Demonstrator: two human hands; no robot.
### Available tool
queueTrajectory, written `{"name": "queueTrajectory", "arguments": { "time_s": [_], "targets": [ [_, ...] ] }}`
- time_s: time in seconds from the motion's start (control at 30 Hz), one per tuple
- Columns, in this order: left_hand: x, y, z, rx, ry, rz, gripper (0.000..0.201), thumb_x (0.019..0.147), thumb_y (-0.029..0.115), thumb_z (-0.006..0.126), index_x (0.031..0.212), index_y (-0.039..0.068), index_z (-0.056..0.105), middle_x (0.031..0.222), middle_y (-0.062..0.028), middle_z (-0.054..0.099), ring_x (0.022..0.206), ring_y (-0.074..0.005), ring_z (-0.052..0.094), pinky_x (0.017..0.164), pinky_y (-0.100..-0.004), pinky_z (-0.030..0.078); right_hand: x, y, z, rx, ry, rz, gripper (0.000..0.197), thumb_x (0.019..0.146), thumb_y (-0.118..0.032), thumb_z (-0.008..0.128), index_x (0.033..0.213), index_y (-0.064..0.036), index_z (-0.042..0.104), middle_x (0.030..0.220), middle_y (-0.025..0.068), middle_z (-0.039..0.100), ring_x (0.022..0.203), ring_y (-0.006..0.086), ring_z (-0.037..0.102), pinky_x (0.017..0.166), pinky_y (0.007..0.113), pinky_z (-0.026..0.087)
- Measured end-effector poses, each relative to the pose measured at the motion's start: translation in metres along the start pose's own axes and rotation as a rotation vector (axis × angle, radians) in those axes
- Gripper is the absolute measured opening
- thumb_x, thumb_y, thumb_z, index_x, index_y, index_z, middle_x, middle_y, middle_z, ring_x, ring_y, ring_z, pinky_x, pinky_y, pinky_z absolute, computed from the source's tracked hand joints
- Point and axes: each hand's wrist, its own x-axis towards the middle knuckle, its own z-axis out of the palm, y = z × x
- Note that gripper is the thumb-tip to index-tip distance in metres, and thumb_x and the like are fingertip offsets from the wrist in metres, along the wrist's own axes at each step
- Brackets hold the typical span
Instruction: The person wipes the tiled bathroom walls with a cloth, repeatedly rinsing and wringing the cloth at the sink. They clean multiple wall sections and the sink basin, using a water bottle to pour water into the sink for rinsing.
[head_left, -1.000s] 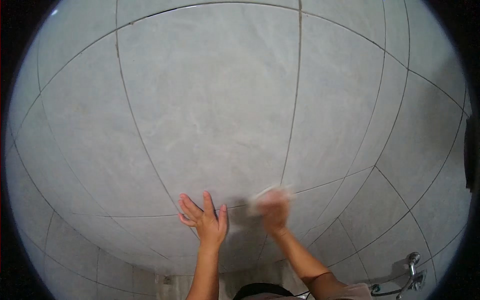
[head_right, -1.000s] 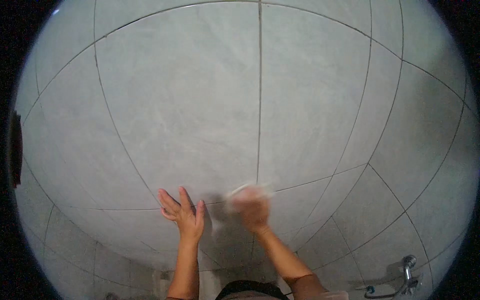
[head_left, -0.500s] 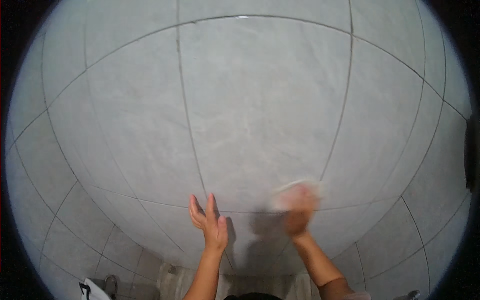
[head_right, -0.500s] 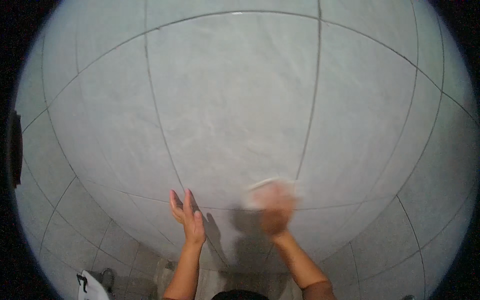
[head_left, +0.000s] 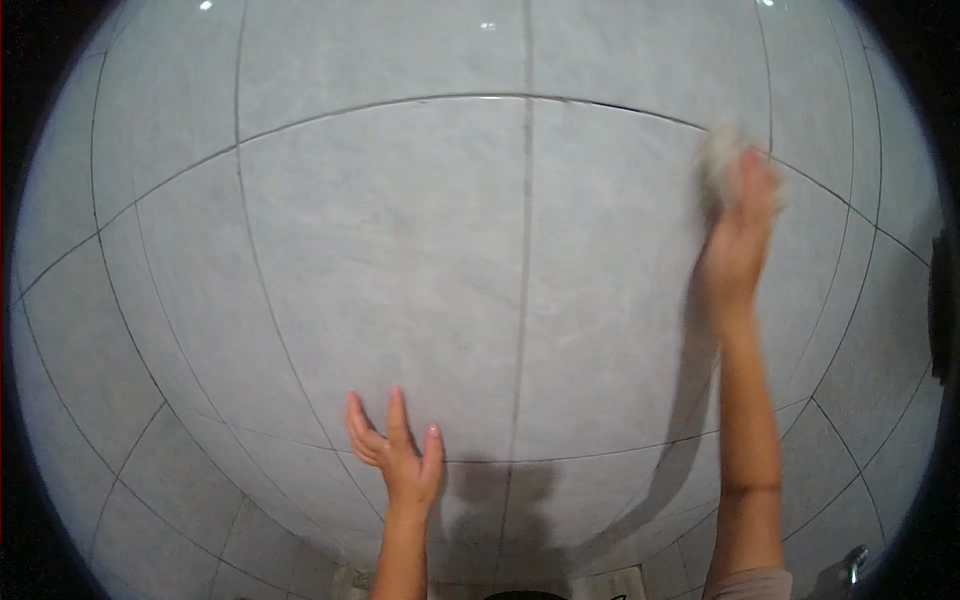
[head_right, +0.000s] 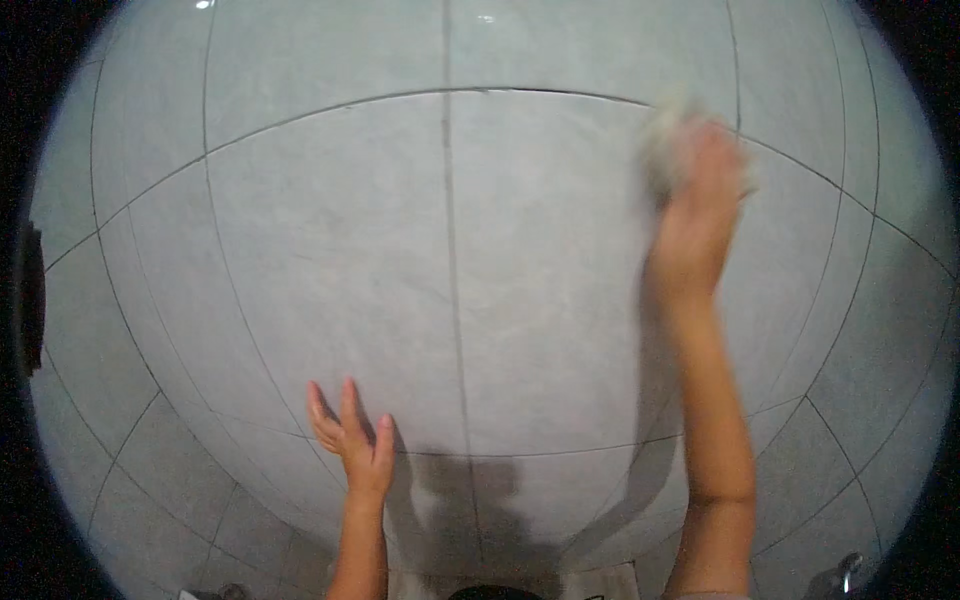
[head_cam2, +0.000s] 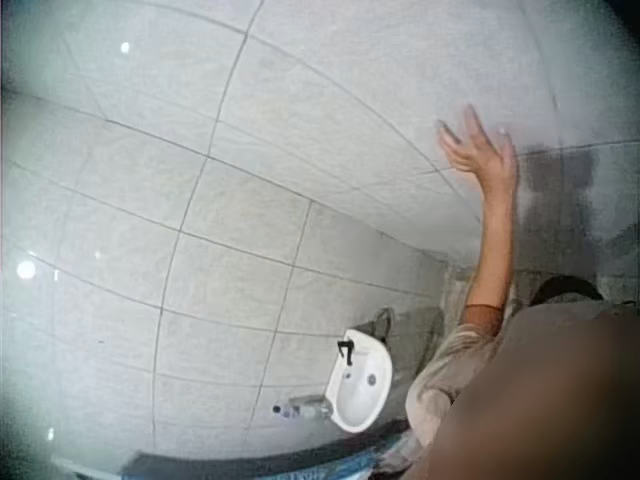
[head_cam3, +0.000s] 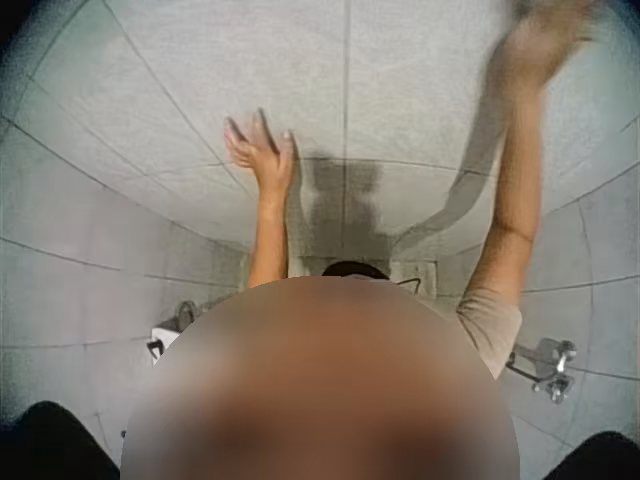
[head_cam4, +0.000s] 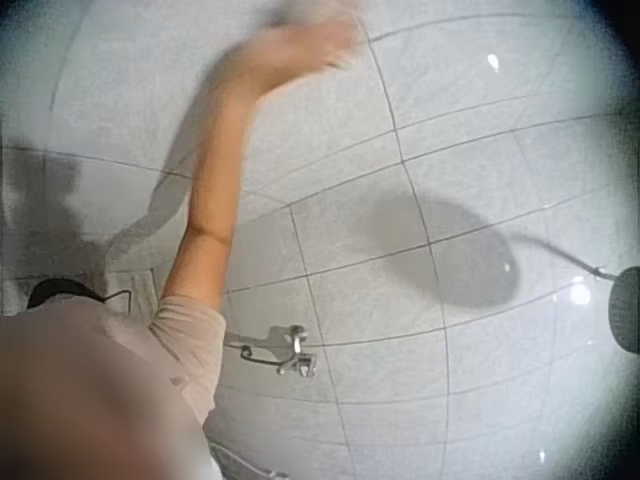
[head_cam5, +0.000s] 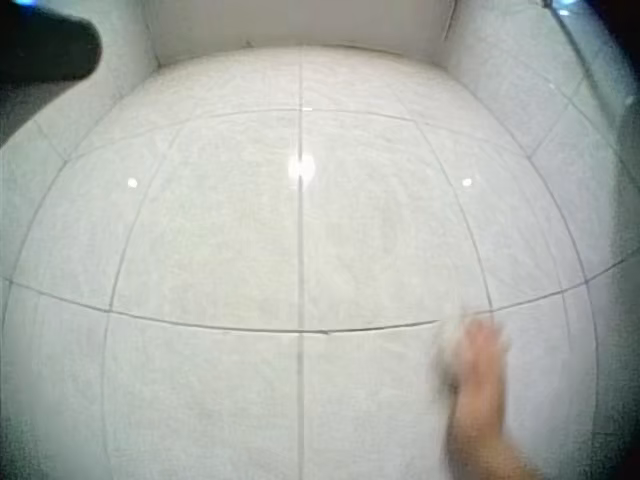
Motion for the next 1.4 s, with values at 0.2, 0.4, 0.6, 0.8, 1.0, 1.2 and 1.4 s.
{"name": "queueTrajectory", "arguments": {
  "time_s": [0.2,0.4,0.6,0.8,1.0,1.2,1.4],
  "targets": [
    [0.008,-0.036,0.018,-0.068,0.085,0.117,0.062,0.08,0.024,0.057,0.134,0.006,0.031,0.141,-0.0259,0.009,0.129,-0.0398,0.011,0.101,-0.0528,0.009,0.141,-0.103,0.088,0.298,-0.094,-0.337,0.031,0.079,-0.009,0.042,0.107,-0.0024,0.056,0.113,0.0146,0.056,0.101,0.0294,0.052,0.09,0.039,0.039],
    [0.02,-0.074,-0.003,-0.177,0.163,-0.006,0.061,0.08,0.029,0.054,0.129,-0.002,0.035,0.138,-0.0283,0.011,0.128,-0.0419,0.012,0.098,-0.0567,0.01,-0.052,-0.218,0.076,0.446,-0.539,-1.026,0.027,0.076,-0.022,0.055,0.101,-0.0138,0.06,0.116,0.0051,0.056,0.113,0.0202,0.05,0.1,0.039,0.036],
    [0.018,-0.104,-0.013,-0.075,0.017,-0.009,0.065,0.078,0.034,0.053,0.128,-0.004,0.036,0.139,-0.0291,0.009,0.129,-0.0452,0.008,0.096,-0.0627,0.005,0.167,-0.124,0.1,-0.19,0.125,-0.145,0.031,0.084,-0.006,0.04,0.112,-0.0037,0.053,0.114,0.0184,0.054,0.103,0.0339,0.051,0.089,0.042,0.04],
    [0.014,-0.11,-0.013,-0.08,-0.045,-0.026,0.068,0.075,0.034,0.056,0.128,-0.004,0.037,0.14,-0.0292,0.007,0.129,-0.0471,0.006,0.094,-0.0664,0.004,0.168,-0.258,0.134,0.316,-0.707,0.12,0.037,0.085,-0.003,0.037,0.121,-0.0055,0.049,0.119,0.0175,0.052,0.11,0.032,0.048,0.097,0.039,0.035],
    [0.016,-0.11,-0.021,-0.097,-0.026,0.005,0.069,0.073,0.036,0.06,0.13,0.002,0.039,0.14,-0.0272,0.006,0.129,-0.0469,0.006,0.095,-0.0662,0.008,-0.002,-0.261,0.101,0.559,-0.731,-0.923,0.024,0.081,-0.016,0.05,0.102,-0.0166,0.061,0.118,0.0025,0.056,0.118,0.0165,0.046,0.104,0.039,0.028],
    [0.014,-0.102,-0.024,-0.15,-0.053,-0.007,0.068,0.073,0.033,0.061,0.13,0.003,0.04,0.141,-0.027,0.007,0.129,-0.0466,0.006,0.095,-0.0655,0.009,0.064,-0.165,0.073,-0.02,-0.035,-0.296,0.039,0.082,-0.001,0.04,0.119,-0.0067,0.051,0.129,0.0152,0.045,0.125,0.0317,0.036,0.106,0.044,0.024],
    [0.019,-0.101,-0.028,-0.177,-0.059,0.026,0.066,0.073,0.028,0.063,0.13,0.004,0.04,0.14,-0.0272,0.008,0.128,-0.0463,0.007,0.097,-0.0613,0.01,-0.111,-0.226,0.045,0.439,-0.874,-0.903,0.033,0.081,-0.019,0.05,0.113,-0.0172,0.057,0.125,0.0007,0.053,0.111,0.0165,0.052,0.1,0.04,0.035]
  ]
}}
